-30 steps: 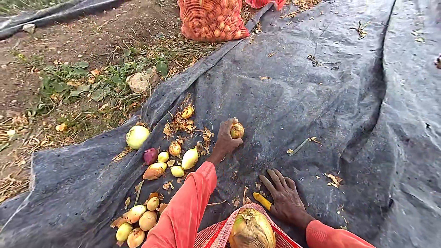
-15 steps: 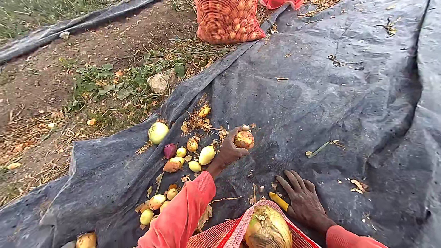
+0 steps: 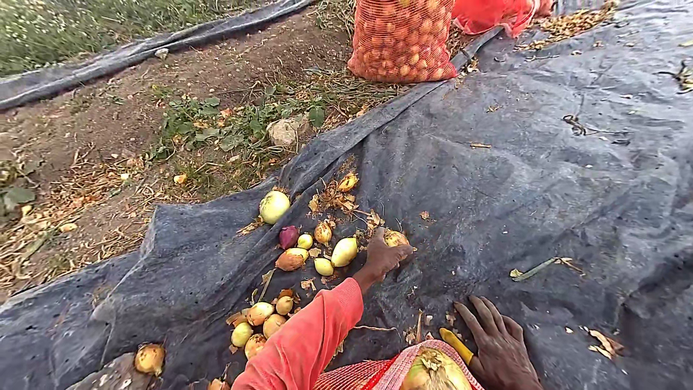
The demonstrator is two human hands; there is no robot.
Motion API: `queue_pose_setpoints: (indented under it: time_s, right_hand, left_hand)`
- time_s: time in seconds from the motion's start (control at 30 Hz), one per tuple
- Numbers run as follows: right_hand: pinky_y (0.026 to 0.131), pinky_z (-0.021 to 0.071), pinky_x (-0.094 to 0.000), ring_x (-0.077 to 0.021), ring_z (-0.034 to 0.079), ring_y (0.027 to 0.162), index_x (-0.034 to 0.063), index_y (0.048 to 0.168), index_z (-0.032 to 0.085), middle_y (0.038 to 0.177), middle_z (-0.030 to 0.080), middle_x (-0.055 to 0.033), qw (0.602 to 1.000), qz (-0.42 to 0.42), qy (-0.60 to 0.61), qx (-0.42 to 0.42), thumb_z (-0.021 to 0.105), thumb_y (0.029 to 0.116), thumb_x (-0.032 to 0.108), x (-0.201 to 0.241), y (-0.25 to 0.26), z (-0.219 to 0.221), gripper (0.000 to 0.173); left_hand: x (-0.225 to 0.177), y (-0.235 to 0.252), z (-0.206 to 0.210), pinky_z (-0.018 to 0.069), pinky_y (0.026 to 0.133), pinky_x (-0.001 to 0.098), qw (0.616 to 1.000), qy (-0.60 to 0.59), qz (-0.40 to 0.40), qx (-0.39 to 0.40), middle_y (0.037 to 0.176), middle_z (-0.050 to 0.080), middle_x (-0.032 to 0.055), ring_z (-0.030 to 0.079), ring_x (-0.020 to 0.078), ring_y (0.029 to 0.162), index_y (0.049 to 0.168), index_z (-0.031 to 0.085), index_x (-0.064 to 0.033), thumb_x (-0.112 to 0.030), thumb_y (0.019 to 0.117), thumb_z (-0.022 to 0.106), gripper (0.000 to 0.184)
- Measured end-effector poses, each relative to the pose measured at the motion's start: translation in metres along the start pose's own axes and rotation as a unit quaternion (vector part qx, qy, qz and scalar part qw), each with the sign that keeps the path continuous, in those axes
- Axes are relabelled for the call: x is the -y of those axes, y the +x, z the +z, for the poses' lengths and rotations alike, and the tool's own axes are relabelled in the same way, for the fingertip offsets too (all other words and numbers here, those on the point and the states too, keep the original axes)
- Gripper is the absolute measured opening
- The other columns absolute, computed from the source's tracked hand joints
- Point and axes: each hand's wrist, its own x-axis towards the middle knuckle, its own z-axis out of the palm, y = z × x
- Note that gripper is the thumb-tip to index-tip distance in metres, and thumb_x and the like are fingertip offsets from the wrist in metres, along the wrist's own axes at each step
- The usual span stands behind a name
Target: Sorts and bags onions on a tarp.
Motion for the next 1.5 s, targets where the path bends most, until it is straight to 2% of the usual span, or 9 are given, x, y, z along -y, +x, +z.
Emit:
queue_pose_setpoints:
  time_s: [0.13, 0.23, 0.3, 0.4, 0.53, 0.87, 1.27, 1.4, 1.5]
  right_hand:
    - [0.095, 0.0437, -0.0597, -0.0411, 0.055, 0.133, 0.02, 0.136, 0.066, 0.144, 0.058, -0.022, 1.0, 0.003, -0.002, 0.0, 0.04, 0.0857, 0.067, 0.002, 0.001, -0.001, 0.073]
    - [0.094, 0.0442, -0.0647, -0.0452, 0.055, 0.133, 0.0163, 0.137, 0.066, 0.145, 0.057, -0.0241, 1.0, 0.005, 0.014, 0.011, 0.043, 0.0843, 0.064, 0.003, 0.002, -0.004, 0.074]
    - [0.094, 0.0438, -0.0646, -0.0451, 0.054, 0.134, 0.0174, 0.138, 0.064, 0.145, 0.057, -0.0237, 1.0, 0.004, 0.017, 0.018, 0.04, 0.0862, 0.065, 0.005, 0.001, -0.003, 0.074]
    - [0.094, 0.0441, -0.0637, -0.0441, 0.055, 0.133, 0.0179, 0.138, 0.064, 0.144, 0.057, -0.0234, 1.0, 0.002, 0.012, 0.013, 0.042, 0.0861, 0.064, 0.003, 0.002, -0.003, 0.073]
    - [0.093, 0.0446, -0.0634, -0.0444, 0.055, 0.132, 0.0182, 0.139, 0.064, 0.146, 0.056, -0.0233, 1.0, -0.001, 0.005, 0.026, 0.052, 0.0765, 0.058, 0.002, 0.001, -0.006, 0.075]
    - [0.098, 0.0425, -0.0624, -0.0427, 0.052, 0.135, 0.0185, 0.14, 0.063, 0.148, 0.054, -0.0216, 0.999, 0.0, 0.003, 0.045, 0.05, 0.0795, 0.059, -0.001, 0.001, -0.004, 0.074]
    - [0.1, 0.0392, -0.0619, -0.0431, 0.046, 0.14, 0.0179, 0.143, 0.06, 0.15, 0.05, -0.0229, 0.995, 0.006, 0.016, 0.095, 0.064, 0.0724, 0.05, -0.001, 0.003, -0.01, 0.078]
    - [0.102, 0.0377, -0.0618, -0.0422, 0.044, 0.142, 0.0183, 0.146, 0.057, 0.153, 0.047, -0.0221, 0.994, 0.011, 0.025, 0.109, 0.061, 0.0799, 0.054, -0.001, 0.006, -0.013, 0.075]
    - [0.102, 0.0371, -0.0624, -0.0423, 0.043, 0.142, 0.0173, 0.146, 0.057, 0.154, 0.047, -0.0222, 0.993, 0.013, 0.029, 0.114, 0.061, 0.0789, 0.051, 0.0, 0.006, -0.014, 0.075]
  left_hand:
    - [-0.015, -0.058, -0.017, 0.0542, 0.064, 0.0318, 0.956, -0.022, 0.05, 0.289, 0.104, 0.064, 0.0141, 0.063, 0.0182, 0.077, 0.136, 0.05, -0.0052, -0.011, 0.0869, 0.069, 0.053]
    - [-0.033, -0.126, -0.028, 0.0572, 0.08, 0.0362, 0.764, 0.093, 0.123, 0.627, 0.12, 0.067, 0.0215, 0.068, 0.0221, 0.094, 0.14, 0.054, 0.0061, -0.014, 0.082, 0.073, 0.064]
    - [-0.049, -0.132, -0.048, 0.0571, 0.079, 0.0365, 0.787, 0.213, 0.157, 0.558, 0.112, 0.071, 0.0219, 0.07, 0.0216, 0.086, 0.132, 0.062, 0.006, -0.011, 0.0894, 0.072, 0.047]
    - [-0.064, -0.057, -0.105, 0.0508, 0.099, 0.0527, 0.896, 0.393, 0.155, 0.14, 0.132, 0.063, 0.0247, 0.064, 0.0371, 0.113, 0.136, 0.062, -0.002, -0.028, 0.1017, 0.065, 0.043]
    - [-0.046, 0.04, -0.216, 0.0334, 0.109, 0.0717, 0.844, 0.465, 0.07, -0.259, 0.16, 0.031, 0.0311, 0.03, 0.0524, 0.147, 0.15, 0.049, -0.0051, -0.035, 0.1017, 0.06, 0.058]
    - [-0.037, 0.055, -0.283, 0.0491, 0.087, 0.0721, 0.729, 0.651, -0.027, -0.21, 0.157, 0.028, 0.0363, 0.046, 0.0608, 0.128, 0.153, 0.045, -0.0183, -0.027, 0.0688, 0.095, 0.098]
    - [0.031, -0.028, -0.277, 0.0355, 0.112, 0.0611, 0.864, 0.272, 0.097, -0.413, 0.154, 0.033, 0.0335, 0.038, 0.0469, 0.141, 0.148, 0.034, 0.0035, -0.025, 0.0749, 0.088, 0.096]
    - [0.02, -0.145, -0.214, 0.0582, 0.085, 0.0358, 0.956, 0.038, 0.188, -0.221, 0.122, 0.058, 0.0018, 0.064, 0.013, 0.106, 0.137, 0.042, -0.0171, -0.024, 0.0808, 0.065, 0.062]
    - [0.015, -0.242, -0.169, 0.0607, 0.087, 0.033, 0.963, -0.109, 0.196, 0.148, 0.123, 0.067, -0.004, 0.068, 0.0111, 0.108, 0.136, 0.053, -0.0291, -0.05, 0.08, 0.076, 0.064]
